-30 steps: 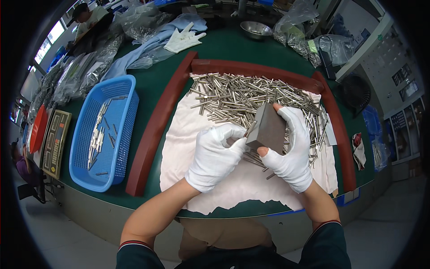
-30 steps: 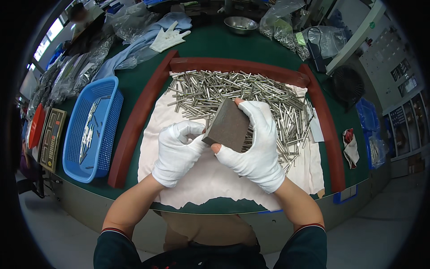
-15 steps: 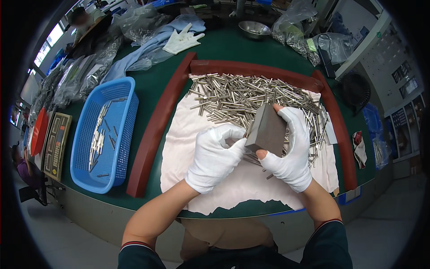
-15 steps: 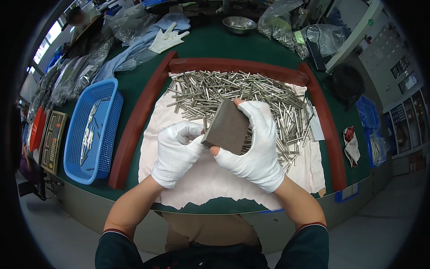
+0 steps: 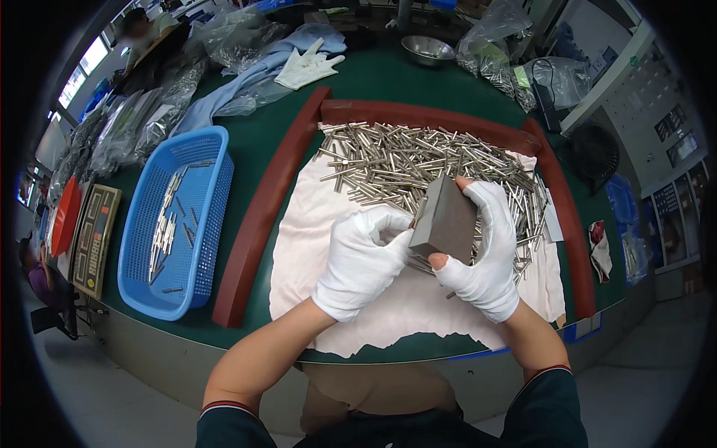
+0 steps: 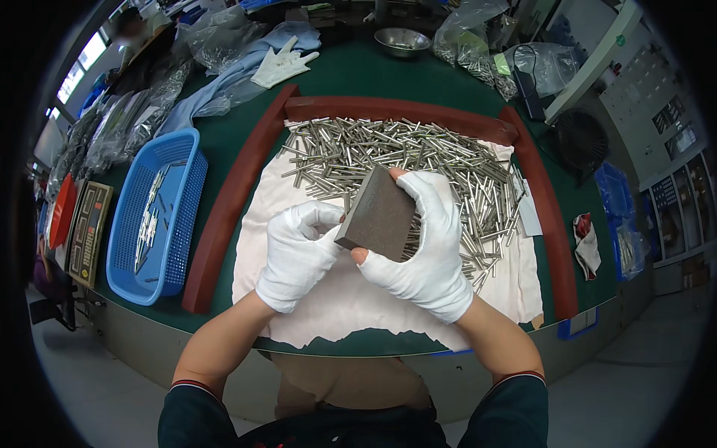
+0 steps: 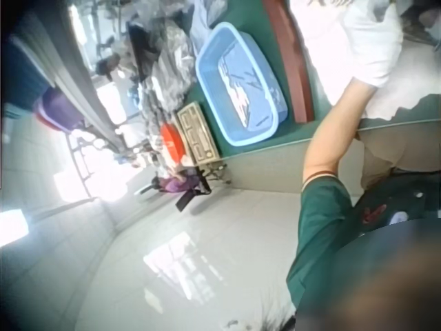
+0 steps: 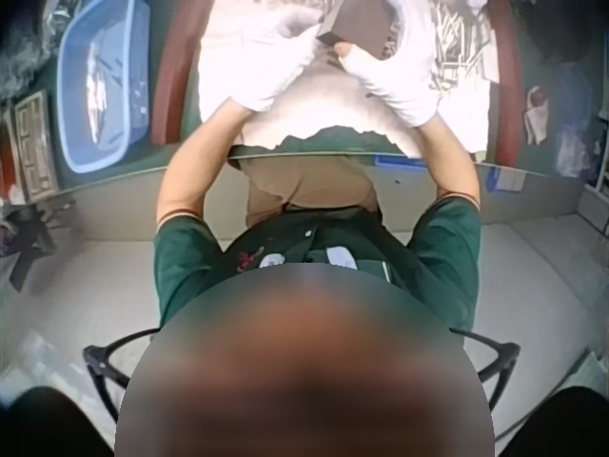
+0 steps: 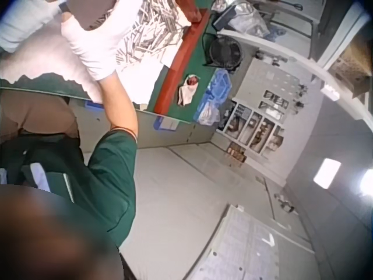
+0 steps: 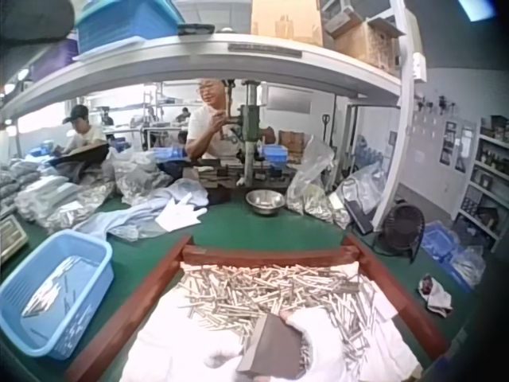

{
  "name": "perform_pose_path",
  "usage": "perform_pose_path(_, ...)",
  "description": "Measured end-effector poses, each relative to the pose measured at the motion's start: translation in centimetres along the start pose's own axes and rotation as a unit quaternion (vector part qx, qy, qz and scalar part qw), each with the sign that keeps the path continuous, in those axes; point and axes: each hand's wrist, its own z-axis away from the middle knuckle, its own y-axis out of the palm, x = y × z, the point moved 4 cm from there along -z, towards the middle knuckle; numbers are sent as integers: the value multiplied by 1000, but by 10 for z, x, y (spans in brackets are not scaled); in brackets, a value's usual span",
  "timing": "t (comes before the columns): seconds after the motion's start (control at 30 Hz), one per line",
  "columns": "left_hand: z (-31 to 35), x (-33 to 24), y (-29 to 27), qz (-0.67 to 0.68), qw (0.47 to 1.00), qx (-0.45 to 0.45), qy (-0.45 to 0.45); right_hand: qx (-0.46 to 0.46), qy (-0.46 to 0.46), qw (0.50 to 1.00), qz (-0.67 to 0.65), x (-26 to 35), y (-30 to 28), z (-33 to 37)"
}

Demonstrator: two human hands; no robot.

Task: Polishing small cylindrical metal pins by hand using a rectangular abrasive block.

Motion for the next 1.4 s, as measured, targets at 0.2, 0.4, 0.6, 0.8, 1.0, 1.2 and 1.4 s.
perform_pose_path(0.2, -2, 7, 2, 39, 998, -14, 56, -13, -10, 1000, 6, 6, -1, 0)
perform_pose_path(0.4, -2, 8, 2, 42, 998, -1, 41, -14, -13, 1000, 6, 4, -2, -1)
perform_pose_path(0.6, -2, 6, 2, 32, 998, 6, 50, -18, -32, 999, 18, 3, -2, -1)
perform_pose_path(0.8, -1, -1, 0, 0, 999, 16, 46, -43, -16, 999, 25, -5, -3, -2)
perform_pose_path(1.0, -6, 1, 5, 210, 963, 85, -145, -88, 167, 976, -106, -31, -8, 0)
perform_pose_path(1.2, -6, 8, 5, 225, 944, 121, -209, -94, 327, 860, -380, -43, -4, 6)
perform_pose_path(1.4, -7, 11, 7, 216, 943, 117, -226, -98, 351, 775, -516, -47, 3, 9)
